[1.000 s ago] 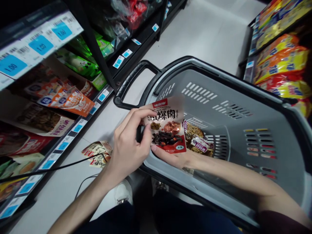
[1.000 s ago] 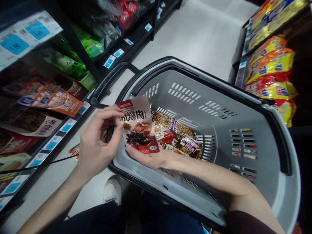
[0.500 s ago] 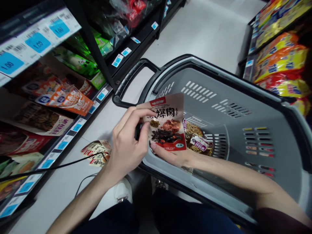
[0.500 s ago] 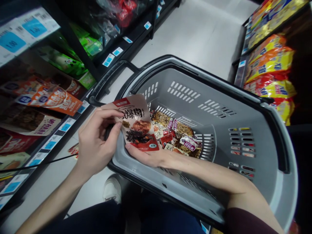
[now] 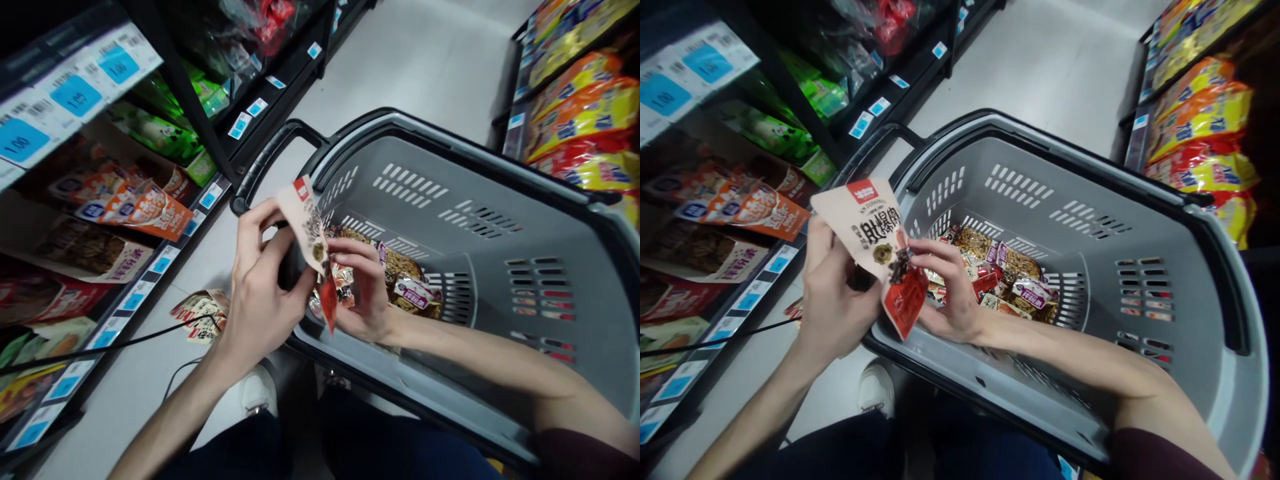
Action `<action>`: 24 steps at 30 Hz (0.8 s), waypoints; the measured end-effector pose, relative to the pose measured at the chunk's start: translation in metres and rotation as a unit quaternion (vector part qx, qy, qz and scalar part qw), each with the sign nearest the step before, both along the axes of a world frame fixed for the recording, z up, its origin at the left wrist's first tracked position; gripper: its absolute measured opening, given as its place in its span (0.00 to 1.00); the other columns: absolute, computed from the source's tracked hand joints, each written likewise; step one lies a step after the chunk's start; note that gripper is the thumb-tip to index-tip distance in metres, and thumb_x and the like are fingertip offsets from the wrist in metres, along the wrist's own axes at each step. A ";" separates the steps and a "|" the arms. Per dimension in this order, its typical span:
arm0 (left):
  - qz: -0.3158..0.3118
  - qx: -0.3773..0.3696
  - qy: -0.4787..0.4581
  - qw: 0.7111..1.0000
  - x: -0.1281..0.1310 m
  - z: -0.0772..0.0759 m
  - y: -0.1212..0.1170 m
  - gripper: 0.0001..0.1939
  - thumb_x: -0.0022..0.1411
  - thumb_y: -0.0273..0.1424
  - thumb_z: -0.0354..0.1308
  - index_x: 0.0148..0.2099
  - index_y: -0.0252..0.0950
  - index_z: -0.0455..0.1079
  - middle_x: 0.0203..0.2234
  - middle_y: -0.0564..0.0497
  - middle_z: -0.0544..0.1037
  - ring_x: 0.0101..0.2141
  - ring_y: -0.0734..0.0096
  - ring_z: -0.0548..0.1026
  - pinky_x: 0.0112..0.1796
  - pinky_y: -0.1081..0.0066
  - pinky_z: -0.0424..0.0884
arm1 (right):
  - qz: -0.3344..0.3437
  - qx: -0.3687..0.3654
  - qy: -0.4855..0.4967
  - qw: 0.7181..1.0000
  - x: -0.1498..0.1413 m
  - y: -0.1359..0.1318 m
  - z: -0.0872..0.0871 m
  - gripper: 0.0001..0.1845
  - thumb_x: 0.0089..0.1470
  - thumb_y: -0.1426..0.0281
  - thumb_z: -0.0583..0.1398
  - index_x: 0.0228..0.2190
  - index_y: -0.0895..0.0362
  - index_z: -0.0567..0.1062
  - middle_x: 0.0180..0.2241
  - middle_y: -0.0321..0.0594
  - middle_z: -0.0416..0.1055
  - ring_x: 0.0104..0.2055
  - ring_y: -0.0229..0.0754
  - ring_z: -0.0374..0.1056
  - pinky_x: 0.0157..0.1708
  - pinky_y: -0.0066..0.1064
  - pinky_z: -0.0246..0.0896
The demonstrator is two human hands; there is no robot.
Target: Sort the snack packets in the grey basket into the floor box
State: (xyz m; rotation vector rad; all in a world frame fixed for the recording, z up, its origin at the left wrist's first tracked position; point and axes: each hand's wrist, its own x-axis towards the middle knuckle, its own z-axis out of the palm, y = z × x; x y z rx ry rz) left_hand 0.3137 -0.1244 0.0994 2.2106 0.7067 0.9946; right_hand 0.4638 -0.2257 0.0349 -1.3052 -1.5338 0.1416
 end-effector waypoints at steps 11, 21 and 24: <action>-0.066 -0.066 0.030 0.995 -0.008 -0.003 0.007 0.11 0.61 0.28 0.66 0.47 0.35 0.79 0.45 0.43 0.84 0.48 0.57 0.82 0.50 0.60 0.79 | 0.040 0.047 -0.068 0.996 0.006 -0.001 0.005 0.41 0.62 0.78 0.60 0.71 0.42 0.60 0.72 0.42 0.52 0.71 0.53 0.57 0.65 0.53 0.68; -0.166 -0.110 -0.047 0.979 -0.013 -0.007 0.015 0.14 0.56 0.25 0.71 0.46 0.41 0.81 0.39 0.52 0.86 0.39 0.65 0.84 0.44 0.68 0.82 | 0.034 0.114 -0.194 0.974 0.011 -0.001 0.006 0.28 0.71 0.70 0.54 0.69 0.52 0.66 0.72 0.37 0.54 0.60 0.51 0.67 0.51 0.46 0.76; -0.160 -0.117 -0.057 0.978 -0.013 -0.007 0.015 0.13 0.56 0.26 0.71 0.45 0.41 0.81 0.37 0.51 0.86 0.37 0.64 0.84 0.42 0.67 0.83 | 0.049 0.096 -0.208 0.972 0.013 -0.002 0.009 0.30 0.72 0.71 0.52 0.72 0.52 0.60 0.71 0.39 0.54 0.55 0.50 0.71 0.43 0.44 0.75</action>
